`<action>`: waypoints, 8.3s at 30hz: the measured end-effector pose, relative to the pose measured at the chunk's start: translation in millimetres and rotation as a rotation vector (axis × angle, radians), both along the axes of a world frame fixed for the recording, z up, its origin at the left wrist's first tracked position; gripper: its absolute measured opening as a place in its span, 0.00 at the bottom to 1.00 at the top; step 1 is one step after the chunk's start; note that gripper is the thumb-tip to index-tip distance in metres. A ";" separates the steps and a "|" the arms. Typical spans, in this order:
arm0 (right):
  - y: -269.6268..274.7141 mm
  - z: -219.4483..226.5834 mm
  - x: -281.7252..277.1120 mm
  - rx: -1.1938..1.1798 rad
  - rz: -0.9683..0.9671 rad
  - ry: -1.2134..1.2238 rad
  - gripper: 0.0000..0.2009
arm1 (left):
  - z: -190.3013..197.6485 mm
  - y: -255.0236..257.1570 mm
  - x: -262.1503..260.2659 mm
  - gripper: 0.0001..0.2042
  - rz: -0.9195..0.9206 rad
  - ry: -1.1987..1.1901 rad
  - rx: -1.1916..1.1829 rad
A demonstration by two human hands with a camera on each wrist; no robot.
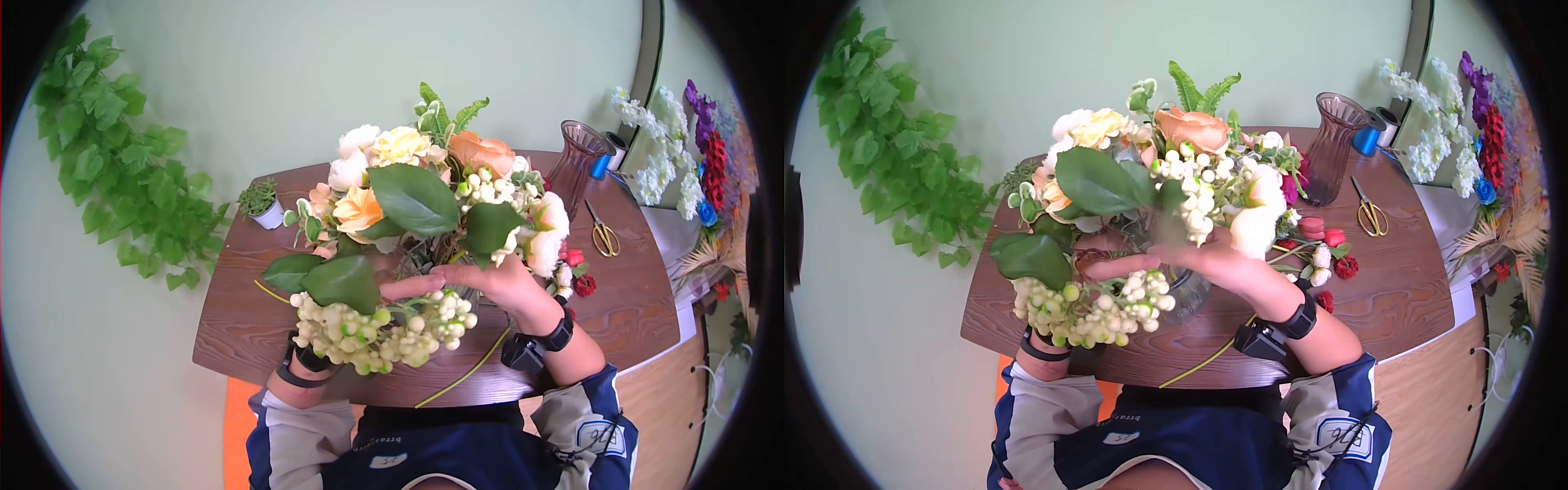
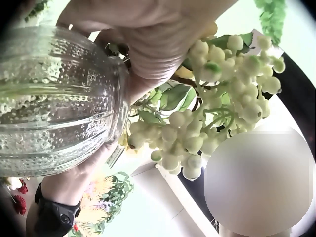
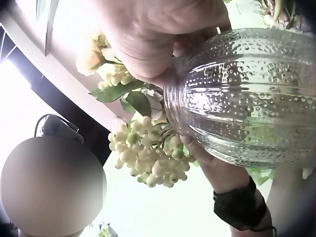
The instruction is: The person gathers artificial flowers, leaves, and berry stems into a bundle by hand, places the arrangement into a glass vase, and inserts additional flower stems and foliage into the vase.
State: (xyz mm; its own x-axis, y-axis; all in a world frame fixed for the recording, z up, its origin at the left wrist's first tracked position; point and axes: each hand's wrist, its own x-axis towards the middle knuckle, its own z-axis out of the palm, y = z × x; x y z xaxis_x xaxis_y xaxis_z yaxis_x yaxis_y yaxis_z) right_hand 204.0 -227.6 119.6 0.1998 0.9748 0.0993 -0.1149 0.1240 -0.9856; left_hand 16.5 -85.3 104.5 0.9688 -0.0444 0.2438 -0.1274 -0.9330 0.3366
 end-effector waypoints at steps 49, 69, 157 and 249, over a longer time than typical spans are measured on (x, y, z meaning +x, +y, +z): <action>-4.7 16.5 62.7 0.742 0.078 -0.760 0.69 | 13.4 -21.2 -2.6 0.37 0.195 -0.915 -0.582; -41.4 -41.9 27.4 1.755 -0.656 -1.230 0.30 | 43.0 19.8 0.5 0.33 -0.005 -1.089 -0.629; -23.8 -78.0 14.9 1.074 -0.258 -1.151 0.09 | 63.4 -112.7 13.9 0.17 0.438 -0.626 0.562; 49.8 -123.4 81.0 0.250 -0.374 -1.006 0.20 | 74.7 -85.8 3.9 0.22 0.354 -0.731 0.408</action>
State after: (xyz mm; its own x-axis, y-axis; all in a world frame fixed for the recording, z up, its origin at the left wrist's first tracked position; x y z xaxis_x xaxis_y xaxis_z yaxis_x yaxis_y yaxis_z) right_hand 285.0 -177.7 -3.8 0.1953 0.7996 0.5679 0.8123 0.1925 -0.5505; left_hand 20.4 -171.1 179.2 0.5522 0.0088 0.8337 0.1379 -0.9871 -0.0809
